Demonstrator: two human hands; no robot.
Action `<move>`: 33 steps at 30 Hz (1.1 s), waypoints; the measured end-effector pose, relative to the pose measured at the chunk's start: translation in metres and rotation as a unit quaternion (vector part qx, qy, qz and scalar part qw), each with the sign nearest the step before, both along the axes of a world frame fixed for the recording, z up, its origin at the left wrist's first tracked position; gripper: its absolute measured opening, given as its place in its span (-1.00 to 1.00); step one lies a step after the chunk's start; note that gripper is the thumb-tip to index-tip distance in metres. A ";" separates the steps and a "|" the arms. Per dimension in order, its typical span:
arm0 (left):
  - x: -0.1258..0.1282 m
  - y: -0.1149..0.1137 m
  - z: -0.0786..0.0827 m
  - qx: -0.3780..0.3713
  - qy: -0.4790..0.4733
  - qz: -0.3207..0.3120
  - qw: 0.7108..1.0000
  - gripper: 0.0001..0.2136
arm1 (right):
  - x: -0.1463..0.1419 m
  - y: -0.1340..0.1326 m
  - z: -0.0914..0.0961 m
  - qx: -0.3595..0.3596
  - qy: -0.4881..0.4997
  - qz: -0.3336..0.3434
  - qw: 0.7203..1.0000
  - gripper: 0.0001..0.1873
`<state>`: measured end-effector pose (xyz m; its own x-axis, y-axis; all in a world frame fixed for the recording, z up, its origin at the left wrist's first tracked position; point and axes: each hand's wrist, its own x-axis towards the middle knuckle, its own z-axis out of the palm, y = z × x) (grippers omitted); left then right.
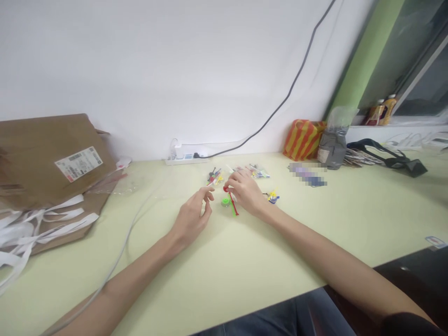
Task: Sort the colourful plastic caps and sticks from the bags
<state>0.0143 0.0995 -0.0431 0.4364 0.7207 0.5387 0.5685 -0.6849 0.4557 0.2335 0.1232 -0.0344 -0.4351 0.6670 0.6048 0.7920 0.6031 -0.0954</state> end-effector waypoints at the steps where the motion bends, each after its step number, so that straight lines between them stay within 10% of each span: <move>1: 0.000 0.000 0.000 -0.002 0.000 0.000 1.000 -0.65 | -0.003 0.002 -0.003 0.004 -0.005 -0.006 1.000 -0.81; 20: -0.001 0.002 -0.001 -0.005 -0.001 -0.003 1.000 -0.63 | 0.008 0.011 -0.001 -0.027 -0.043 -0.055 0.997 -0.77; 28: -0.003 0.001 0.000 -0.012 0.005 -0.001 1.000 -0.64 | 0.063 0.009 0.015 -0.238 -0.022 -0.099 0.966 -0.94; 33: -0.003 0.003 -0.002 -0.019 0.000 -0.001 1.000 -0.63 | 0.066 0.007 0.015 -0.251 -0.020 -0.153 0.956 -0.89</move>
<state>0.0113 0.1021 -0.0448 0.4373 0.7403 0.5107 0.5675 -0.6677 0.4819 0.2997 0.1297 -0.0189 -0.1897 0.9685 0.1614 0.9328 0.2291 -0.2783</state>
